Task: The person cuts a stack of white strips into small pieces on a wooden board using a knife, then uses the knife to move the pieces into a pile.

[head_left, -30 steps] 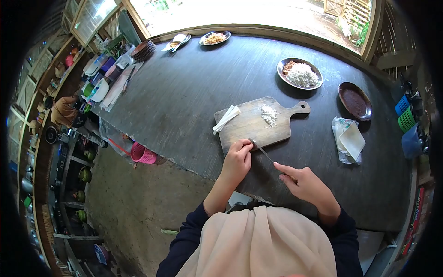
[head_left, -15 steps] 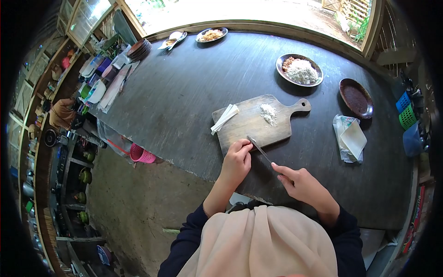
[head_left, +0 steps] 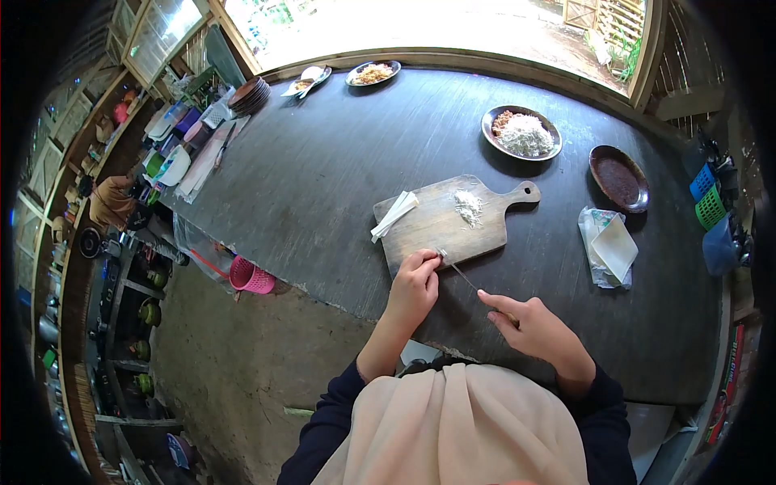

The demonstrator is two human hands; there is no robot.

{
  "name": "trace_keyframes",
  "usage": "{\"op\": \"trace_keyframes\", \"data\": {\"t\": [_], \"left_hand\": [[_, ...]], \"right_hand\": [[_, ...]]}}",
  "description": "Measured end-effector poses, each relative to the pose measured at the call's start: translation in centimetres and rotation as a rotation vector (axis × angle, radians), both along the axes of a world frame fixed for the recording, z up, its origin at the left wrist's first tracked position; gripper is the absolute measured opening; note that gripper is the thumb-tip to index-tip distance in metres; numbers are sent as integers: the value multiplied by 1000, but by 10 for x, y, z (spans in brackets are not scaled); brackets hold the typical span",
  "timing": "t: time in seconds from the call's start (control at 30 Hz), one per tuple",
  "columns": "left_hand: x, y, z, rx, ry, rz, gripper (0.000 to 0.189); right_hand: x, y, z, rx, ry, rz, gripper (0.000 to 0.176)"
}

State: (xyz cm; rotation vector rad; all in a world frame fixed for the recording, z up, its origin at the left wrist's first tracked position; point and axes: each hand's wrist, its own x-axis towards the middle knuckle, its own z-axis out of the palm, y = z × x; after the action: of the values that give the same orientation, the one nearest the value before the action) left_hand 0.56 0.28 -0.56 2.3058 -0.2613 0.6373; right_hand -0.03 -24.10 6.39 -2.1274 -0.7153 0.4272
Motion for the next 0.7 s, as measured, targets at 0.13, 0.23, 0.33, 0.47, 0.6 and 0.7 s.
{"op": "trace_keyframes", "data": {"t": [0.13,0.23,0.33,0.47,0.6,0.7], "left_hand": [[0,-1,2,-27,14,7,21],[0,0,1,-23,19,11,20],[0,0,1,-16,8,10,20],[0,0,-2,-1,9,-1,20],[0,-1,-1,-11,-2,13,20],[1,0,0,-17,-9,14,20]], "right_hand": [[0,0,-1,70,-22,-7,36],[-1,1,-1,53,-7,-9,36],[-1,3,-6,3,-29,-3,37],[-1,8,-17,21,-119,-1,37],[-2,8,-16,14,-99,-30,35],[-1,6,-14,78,-55,-37,36]]}}
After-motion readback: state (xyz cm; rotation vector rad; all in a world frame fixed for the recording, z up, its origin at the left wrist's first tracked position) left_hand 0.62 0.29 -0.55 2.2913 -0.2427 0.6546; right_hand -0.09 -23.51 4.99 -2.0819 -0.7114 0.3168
